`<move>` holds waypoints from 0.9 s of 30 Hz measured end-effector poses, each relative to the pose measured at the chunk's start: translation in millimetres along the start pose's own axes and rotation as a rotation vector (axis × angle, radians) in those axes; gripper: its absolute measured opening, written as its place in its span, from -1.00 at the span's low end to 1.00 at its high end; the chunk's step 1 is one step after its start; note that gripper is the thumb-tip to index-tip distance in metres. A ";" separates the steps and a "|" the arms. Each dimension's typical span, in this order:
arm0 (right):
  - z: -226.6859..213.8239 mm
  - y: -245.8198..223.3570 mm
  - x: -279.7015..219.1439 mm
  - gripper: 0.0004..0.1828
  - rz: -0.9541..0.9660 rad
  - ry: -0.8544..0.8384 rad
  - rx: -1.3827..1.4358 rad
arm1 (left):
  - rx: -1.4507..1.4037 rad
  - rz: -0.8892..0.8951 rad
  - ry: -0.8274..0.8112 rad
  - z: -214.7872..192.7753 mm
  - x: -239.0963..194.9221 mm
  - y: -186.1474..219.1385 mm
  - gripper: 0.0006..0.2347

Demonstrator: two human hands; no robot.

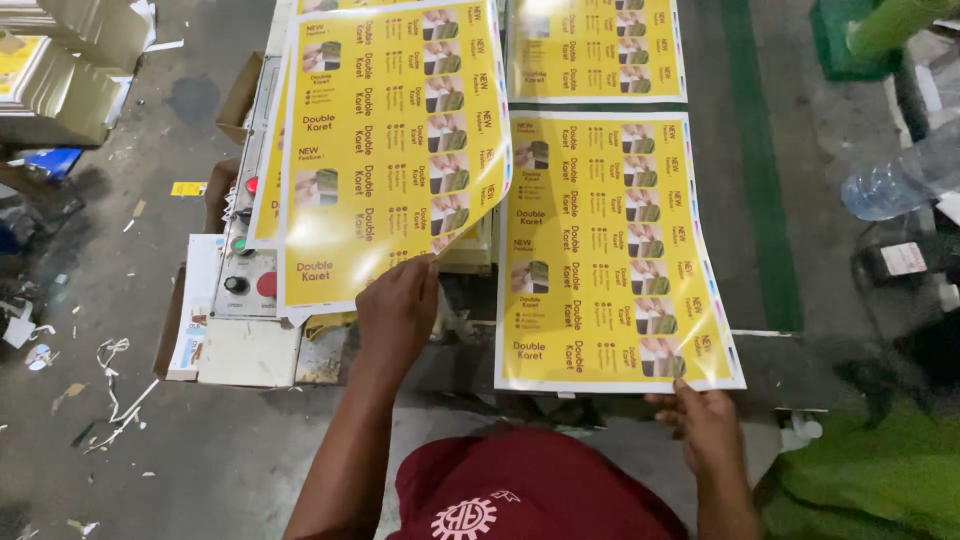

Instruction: Manually sorting and checking stacks of printed paper sheets at a print shop workstation.

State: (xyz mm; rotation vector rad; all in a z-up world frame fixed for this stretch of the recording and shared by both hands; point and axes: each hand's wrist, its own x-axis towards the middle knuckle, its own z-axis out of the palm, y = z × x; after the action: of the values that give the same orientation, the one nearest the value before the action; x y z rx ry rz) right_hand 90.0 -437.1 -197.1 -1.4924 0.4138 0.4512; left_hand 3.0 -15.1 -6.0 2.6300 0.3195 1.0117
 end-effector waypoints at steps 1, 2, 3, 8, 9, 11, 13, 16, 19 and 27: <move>5.8 -1.9 12.4 -0.71 -0.003 -0.001 0.001 | 0.000 0.001 0.003 0.5 0.4 0.0 -0.93; 10.7 -4.1 24.3 -0.70 -0.025 -0.027 0.020 | 0.021 0.006 -0.006 1.8 1.5 0.4 -0.94; 15.4 -6.6 36.3 -0.68 -0.047 -0.053 0.038 | 0.043 0.011 -0.015 3.1 2.7 1.1 -0.94; 24.3 -8.8 50.3 -0.40 -0.144 -0.121 0.084 | 0.022 0.046 -0.034 -4.1 0.0 5.5 -0.91; 27.0 -15.4 41.8 -0.29 -0.110 -0.120 0.069 | 0.012 0.073 -0.004 -5.4 -1.8 6.0 -0.91; 31.8 -17.8 25.1 -0.30 -0.065 -0.119 0.076 | -0.063 0.076 -0.006 -3.4 -9.3 14.2 -0.91; 42.8 -20.3 7.5 -0.30 -0.017 -0.106 0.088 | -0.146 0.087 -0.017 5.3 -17.1 23.9 -0.86; 70.1 -21.5 -18.6 -0.41 0.083 -0.213 0.102 | -0.313 0.178 -0.106 27.9 -33.1 48.4 -0.84; 97.0 -8.9 -29.7 -0.36 0.079 -0.410 0.012 | -0.326 0.282 -0.175 47.6 -44.9 80.2 -0.82; 98.8 -14.0 -22.7 -0.63 -0.059 -0.486 0.283 | -0.366 0.409 -0.504 60.8 -46.4 95.1 -0.73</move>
State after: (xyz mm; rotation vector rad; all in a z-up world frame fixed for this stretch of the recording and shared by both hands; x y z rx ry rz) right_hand 76.7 -339.4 -169.3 -1.0727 0.0445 0.6589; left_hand 19.8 -130.1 -43.3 2.5307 -0.4864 0.4145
